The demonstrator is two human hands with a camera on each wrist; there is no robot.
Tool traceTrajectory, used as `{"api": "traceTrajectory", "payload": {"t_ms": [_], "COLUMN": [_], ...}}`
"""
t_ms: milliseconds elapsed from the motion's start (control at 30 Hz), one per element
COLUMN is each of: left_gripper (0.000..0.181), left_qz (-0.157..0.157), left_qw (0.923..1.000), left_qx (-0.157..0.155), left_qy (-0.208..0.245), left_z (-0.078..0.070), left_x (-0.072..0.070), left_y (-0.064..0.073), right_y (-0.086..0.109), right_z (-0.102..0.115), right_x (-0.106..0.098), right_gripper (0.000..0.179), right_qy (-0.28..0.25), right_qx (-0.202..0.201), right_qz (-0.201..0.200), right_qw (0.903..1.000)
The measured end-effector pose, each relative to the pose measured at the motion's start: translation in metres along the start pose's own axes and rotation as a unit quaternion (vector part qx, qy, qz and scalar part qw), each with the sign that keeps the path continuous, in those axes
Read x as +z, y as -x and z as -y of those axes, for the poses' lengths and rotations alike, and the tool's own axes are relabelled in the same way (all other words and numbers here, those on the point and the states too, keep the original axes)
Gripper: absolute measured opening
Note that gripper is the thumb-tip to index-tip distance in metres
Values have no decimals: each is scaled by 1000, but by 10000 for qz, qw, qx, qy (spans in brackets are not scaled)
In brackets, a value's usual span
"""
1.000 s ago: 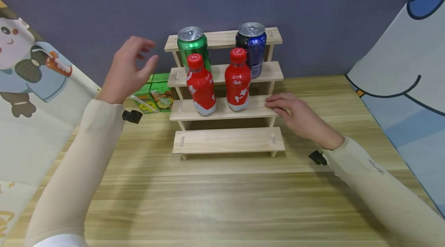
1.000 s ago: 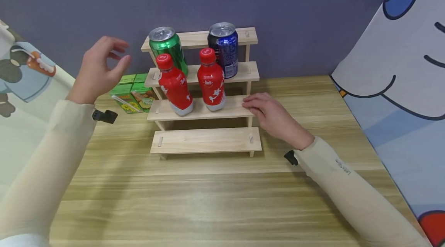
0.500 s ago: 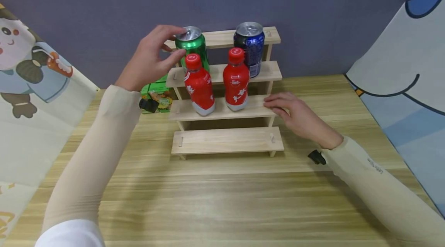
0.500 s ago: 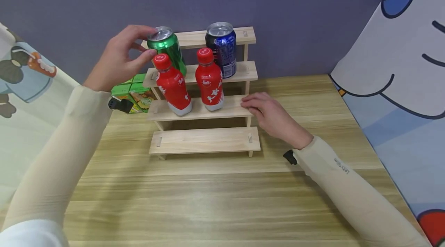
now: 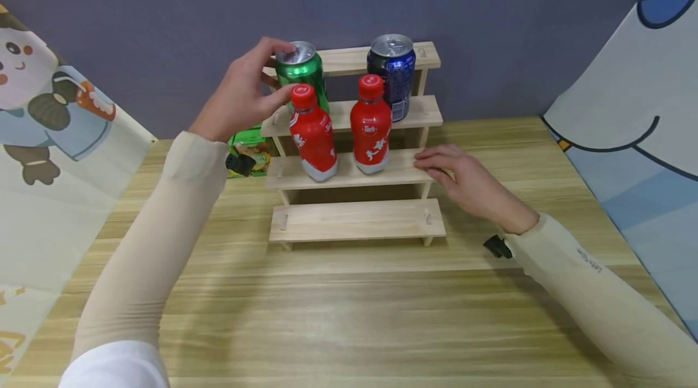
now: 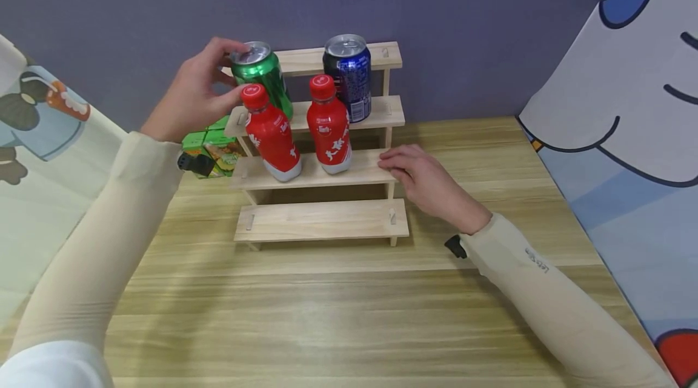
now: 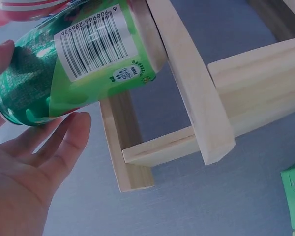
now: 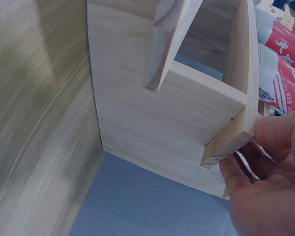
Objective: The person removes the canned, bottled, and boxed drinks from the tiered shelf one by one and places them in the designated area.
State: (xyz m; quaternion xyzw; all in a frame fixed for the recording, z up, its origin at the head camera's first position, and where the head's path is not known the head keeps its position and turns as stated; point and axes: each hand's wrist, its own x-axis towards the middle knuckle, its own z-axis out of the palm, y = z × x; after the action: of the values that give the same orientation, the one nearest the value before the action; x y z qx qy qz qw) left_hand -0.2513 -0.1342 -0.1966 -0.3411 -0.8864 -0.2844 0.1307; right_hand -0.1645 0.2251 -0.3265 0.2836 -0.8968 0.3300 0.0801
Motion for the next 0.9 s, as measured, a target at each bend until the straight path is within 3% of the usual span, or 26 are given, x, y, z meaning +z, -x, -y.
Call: {"api": "traceTrajectory", "payload": {"t_ms": [333,500,667,900], "left_gripper": [50,53,53,54], "left_qz": [-245,-629,-1050,-1364], "left_qw": [9995,9980,9943,9901], "left_qx": [175,52,166,227], "left_qy": [-130,-74,-101,-226], "left_z": [2,6,11,17], "left_x": [3,-1,-10,-24], "left_y": [3,14,25,41], "right_y": [0,0,1,0], "right_z": [0,1,2,3], "right_x": [0,1,0,0], "right_gripper": [28,27,27,28], "right_qy": [34,29,17,3], "right_qx": [30,-8,86,105], "right_qz": [2,-7,12,42], "right_qw": [10000,10000,10000,9999]}}
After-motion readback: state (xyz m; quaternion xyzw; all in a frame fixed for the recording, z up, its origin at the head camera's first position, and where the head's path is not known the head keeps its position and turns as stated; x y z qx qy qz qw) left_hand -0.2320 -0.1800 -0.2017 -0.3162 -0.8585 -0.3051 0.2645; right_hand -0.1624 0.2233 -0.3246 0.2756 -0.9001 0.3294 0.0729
